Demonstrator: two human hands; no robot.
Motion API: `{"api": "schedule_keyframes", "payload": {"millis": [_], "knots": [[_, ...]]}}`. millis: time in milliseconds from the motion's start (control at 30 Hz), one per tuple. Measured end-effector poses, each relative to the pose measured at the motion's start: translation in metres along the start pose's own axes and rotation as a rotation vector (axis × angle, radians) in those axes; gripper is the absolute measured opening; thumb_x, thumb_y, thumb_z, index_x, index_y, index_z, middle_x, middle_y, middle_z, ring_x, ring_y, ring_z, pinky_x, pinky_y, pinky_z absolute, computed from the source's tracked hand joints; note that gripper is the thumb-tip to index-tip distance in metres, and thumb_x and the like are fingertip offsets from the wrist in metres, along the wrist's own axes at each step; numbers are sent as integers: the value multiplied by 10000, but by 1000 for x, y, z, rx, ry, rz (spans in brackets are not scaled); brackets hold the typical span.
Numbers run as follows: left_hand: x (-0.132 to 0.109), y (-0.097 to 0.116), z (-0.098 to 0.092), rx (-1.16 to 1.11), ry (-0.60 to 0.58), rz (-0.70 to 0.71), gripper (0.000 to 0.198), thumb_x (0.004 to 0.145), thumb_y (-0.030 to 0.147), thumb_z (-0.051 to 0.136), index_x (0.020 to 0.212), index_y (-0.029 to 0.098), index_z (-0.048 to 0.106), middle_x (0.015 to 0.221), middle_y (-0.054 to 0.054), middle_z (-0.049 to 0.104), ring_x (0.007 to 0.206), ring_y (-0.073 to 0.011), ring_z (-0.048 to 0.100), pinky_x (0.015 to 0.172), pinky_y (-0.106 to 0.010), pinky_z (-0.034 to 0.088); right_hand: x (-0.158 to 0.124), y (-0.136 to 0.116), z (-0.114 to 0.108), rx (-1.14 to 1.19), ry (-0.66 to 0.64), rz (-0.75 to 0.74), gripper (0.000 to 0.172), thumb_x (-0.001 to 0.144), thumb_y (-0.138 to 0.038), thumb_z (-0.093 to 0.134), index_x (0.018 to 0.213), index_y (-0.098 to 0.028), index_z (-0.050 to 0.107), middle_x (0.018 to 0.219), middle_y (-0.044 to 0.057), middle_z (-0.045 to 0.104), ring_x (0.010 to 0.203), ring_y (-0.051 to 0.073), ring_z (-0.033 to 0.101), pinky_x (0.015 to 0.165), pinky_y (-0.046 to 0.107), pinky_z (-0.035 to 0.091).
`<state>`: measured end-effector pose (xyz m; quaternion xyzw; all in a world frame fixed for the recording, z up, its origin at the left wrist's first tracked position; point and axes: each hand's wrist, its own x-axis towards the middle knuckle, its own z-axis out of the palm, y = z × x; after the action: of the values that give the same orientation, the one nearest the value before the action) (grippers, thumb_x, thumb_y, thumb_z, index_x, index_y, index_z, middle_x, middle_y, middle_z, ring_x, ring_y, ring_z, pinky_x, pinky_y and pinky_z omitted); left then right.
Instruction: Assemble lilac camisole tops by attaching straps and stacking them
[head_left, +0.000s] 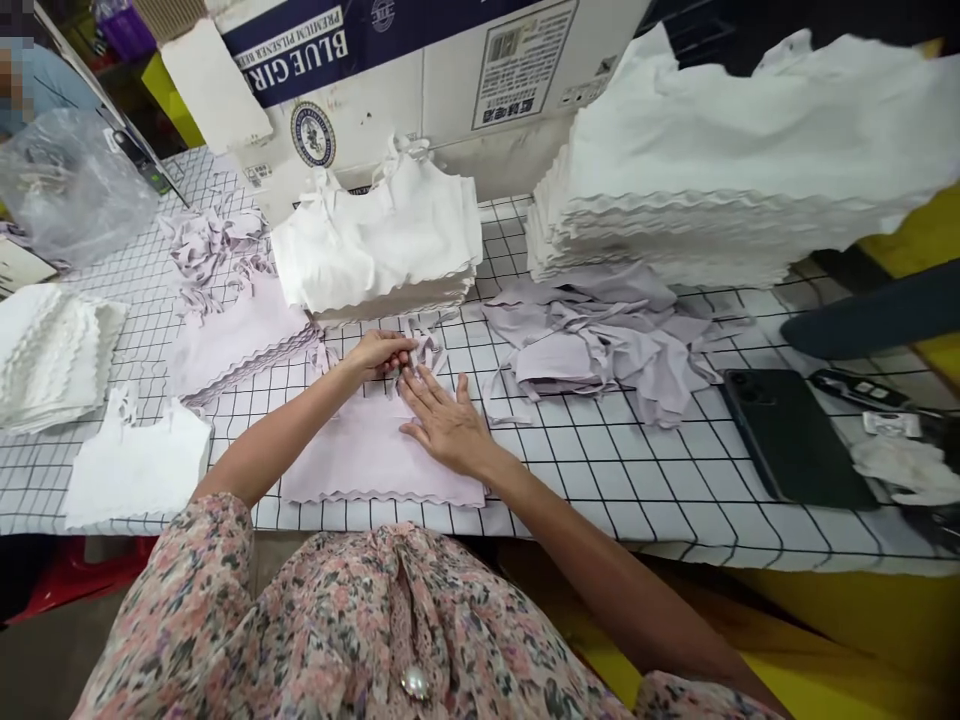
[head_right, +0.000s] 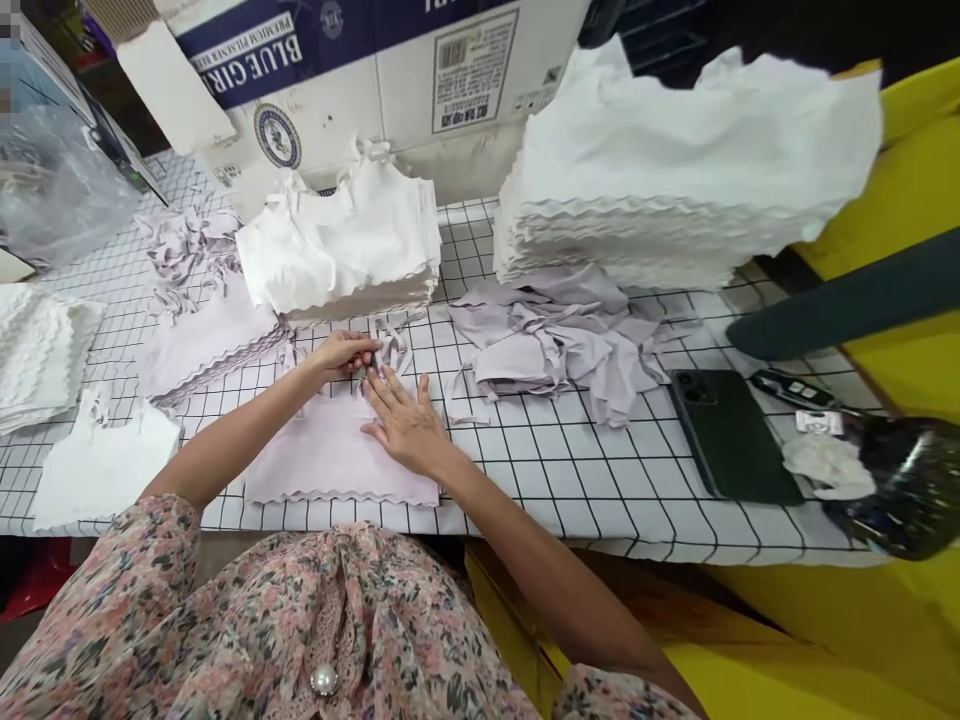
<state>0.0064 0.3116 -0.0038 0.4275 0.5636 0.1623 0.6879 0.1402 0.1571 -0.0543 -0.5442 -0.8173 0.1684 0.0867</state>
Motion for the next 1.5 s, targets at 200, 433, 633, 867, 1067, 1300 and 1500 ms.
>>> {"api": "schedule_keyframes", "payload": {"millis": [200,433,633,867,1067,1300,1500], "knots": [[2,21,6,-55,24,140,334,918,80,792,655,131,592,468,84,472,365,15,351,381,-129,230,3,-4,-8,-9,-51,14,708,1124,-512,373,1733,-161,296,1806,116,103,1715,359,118,1290,829,134],[-36,78,3,-185,-36,364,123,1009,146,730,894,104,745,524,68,562,398,14,381,388,-103,264,1,-1,-3,9,9,-3,676,1125,-516,385,1733,-228,322,1804,116,175,1702,381,177,1288,823,186],[-63,95,-1,-95,-83,615,129,963,242,816,971,114,809,658,7,738,494,-18,600,489,-110,467,5,7,19,-14,61,-29,686,1130,-523,369,1735,-209,295,1798,122,207,1696,399,194,1241,864,219],[-73,28,-2,313,-176,1012,235,981,233,720,1179,225,844,1162,-70,848,1115,-218,819,1039,-401,669,-7,10,-23,556,667,6,412,1089,-493,536,1336,-257,766,1349,135,762,1285,323,690,1133,630,526],[-78,-10,2,679,-138,1216,408,1023,136,590,1337,313,782,1264,-39,822,1126,-197,812,991,-380,670,-4,6,-66,1328,576,173,347,788,-569,895,839,-234,821,840,22,751,793,168,667,845,356,600],[-86,-25,5,660,-179,1146,444,1025,110,554,1362,314,761,1302,-25,811,1197,-189,783,1036,-387,651,-1,-2,-58,1590,524,239,355,632,-515,1004,770,-245,819,814,11,723,800,155,656,780,337,606],[-104,-51,8,289,-42,810,232,997,304,710,1178,191,800,1173,-91,829,1053,-202,800,962,-379,666,-18,2,-51,1440,524,269,242,748,-441,935,747,-243,795,743,6,721,753,151,677,821,351,601]]}}
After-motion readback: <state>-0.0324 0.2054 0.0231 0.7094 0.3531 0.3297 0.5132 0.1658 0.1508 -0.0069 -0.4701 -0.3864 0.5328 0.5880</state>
